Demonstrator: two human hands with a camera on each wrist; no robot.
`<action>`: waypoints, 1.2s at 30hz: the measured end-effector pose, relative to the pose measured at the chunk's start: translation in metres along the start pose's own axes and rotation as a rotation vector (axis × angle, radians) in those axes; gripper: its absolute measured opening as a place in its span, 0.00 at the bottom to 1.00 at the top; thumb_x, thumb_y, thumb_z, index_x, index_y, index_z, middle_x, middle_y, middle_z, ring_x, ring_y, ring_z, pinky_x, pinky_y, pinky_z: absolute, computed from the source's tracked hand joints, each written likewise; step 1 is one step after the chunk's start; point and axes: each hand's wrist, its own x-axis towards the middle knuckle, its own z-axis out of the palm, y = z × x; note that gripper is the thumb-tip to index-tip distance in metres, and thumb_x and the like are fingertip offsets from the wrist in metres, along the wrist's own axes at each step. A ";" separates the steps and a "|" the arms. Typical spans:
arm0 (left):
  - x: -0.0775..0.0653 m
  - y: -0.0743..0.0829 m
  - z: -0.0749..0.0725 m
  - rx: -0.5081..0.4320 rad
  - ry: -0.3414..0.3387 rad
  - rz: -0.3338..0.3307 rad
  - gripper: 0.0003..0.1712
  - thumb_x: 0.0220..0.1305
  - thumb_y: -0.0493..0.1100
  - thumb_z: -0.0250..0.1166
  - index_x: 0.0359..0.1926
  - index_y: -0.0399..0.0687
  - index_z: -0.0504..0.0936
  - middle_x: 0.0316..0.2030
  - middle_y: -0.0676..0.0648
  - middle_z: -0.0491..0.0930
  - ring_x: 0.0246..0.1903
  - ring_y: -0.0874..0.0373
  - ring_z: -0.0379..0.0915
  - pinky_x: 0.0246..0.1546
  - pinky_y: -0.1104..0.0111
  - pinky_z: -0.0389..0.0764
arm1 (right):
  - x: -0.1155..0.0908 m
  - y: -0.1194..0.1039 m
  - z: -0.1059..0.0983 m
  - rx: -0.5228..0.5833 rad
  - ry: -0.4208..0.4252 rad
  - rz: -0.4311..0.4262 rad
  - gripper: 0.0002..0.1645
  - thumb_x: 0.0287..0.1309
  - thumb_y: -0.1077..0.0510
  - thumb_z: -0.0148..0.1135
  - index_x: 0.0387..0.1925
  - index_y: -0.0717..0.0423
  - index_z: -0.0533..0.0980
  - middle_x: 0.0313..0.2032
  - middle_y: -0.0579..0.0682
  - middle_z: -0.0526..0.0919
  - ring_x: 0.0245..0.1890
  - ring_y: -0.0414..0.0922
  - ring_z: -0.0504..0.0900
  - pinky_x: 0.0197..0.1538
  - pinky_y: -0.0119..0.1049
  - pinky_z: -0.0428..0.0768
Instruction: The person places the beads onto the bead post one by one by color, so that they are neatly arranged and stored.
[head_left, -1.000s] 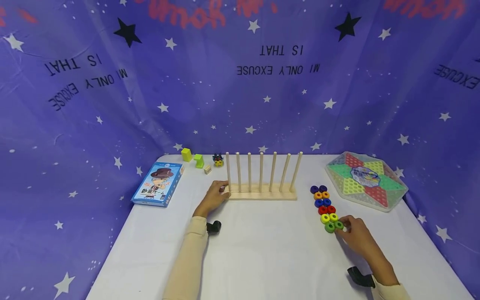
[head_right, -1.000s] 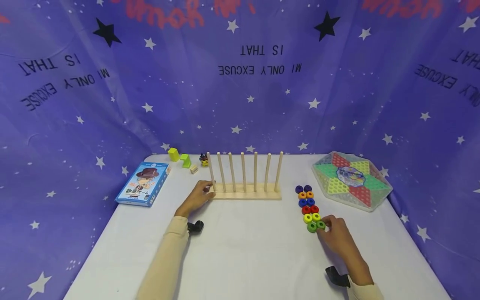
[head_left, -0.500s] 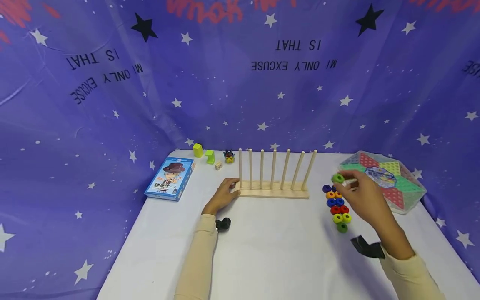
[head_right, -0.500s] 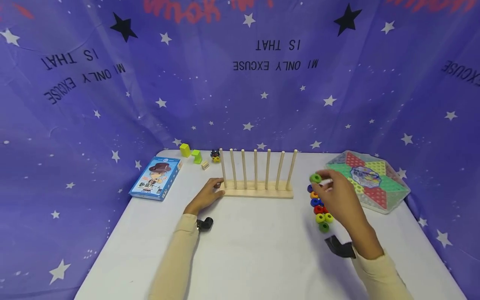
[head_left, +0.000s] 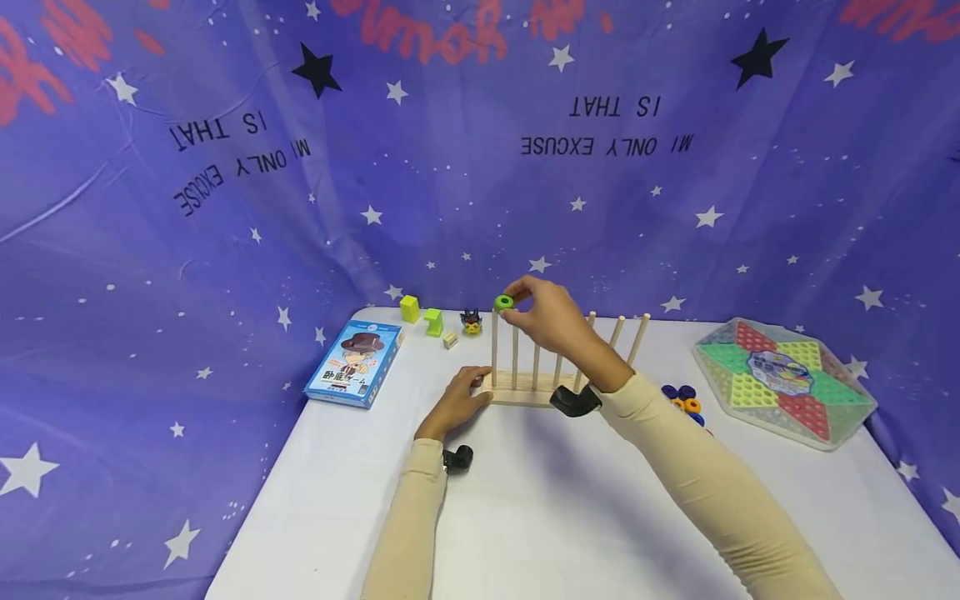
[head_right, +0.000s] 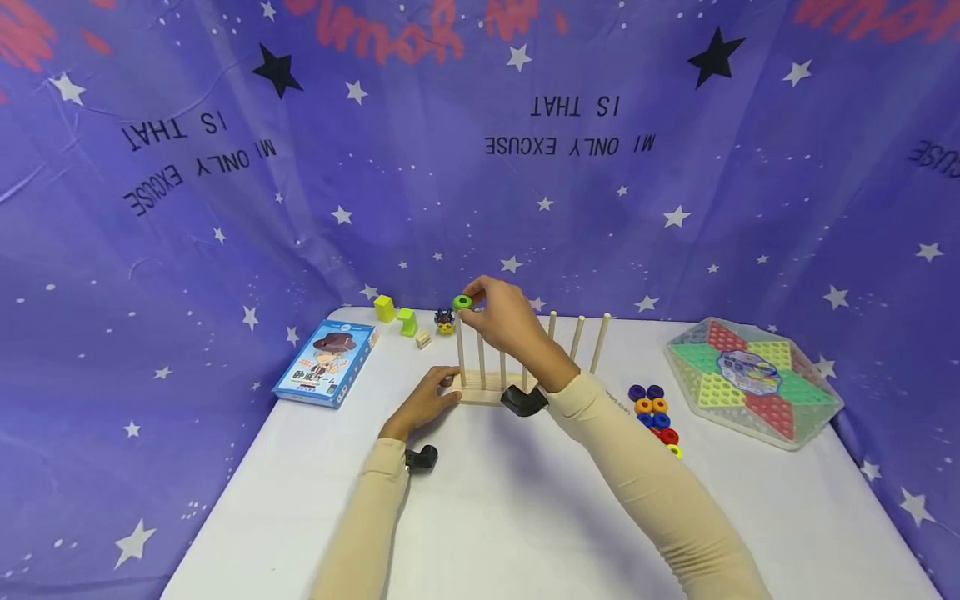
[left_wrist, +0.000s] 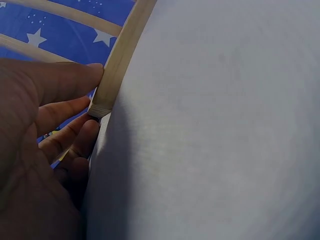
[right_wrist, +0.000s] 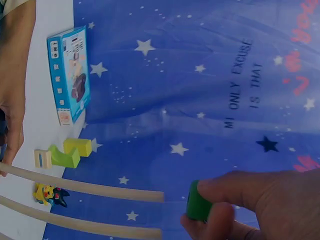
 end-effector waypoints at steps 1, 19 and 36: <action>0.000 0.000 0.000 0.001 -0.002 0.000 0.30 0.63 0.41 0.63 0.66 0.48 0.68 0.61 0.45 0.67 0.56 0.51 0.67 0.60 0.54 0.64 | 0.004 -0.001 0.003 -0.007 -0.003 0.009 0.19 0.59 0.49 0.64 0.50 0.50 0.75 0.44 0.46 0.80 0.30 0.43 0.79 0.33 0.38 0.77; 0.002 -0.003 0.001 0.031 0.010 0.003 0.30 0.62 0.42 0.64 0.65 0.47 0.69 0.61 0.46 0.68 0.57 0.51 0.67 0.61 0.54 0.63 | 0.014 0.001 0.017 -0.102 0.034 -0.038 0.25 0.58 0.52 0.65 0.56 0.55 0.74 0.50 0.50 0.80 0.50 0.50 0.78 0.52 0.47 0.75; 0.003 -0.003 0.004 -0.033 0.015 -0.009 0.31 0.62 0.40 0.64 0.65 0.45 0.69 0.62 0.45 0.67 0.57 0.49 0.66 0.61 0.51 0.61 | -0.143 0.157 -0.098 -0.104 0.370 0.220 0.27 0.64 0.42 0.56 0.58 0.54 0.72 0.52 0.57 0.77 0.34 0.48 0.75 0.26 0.33 0.73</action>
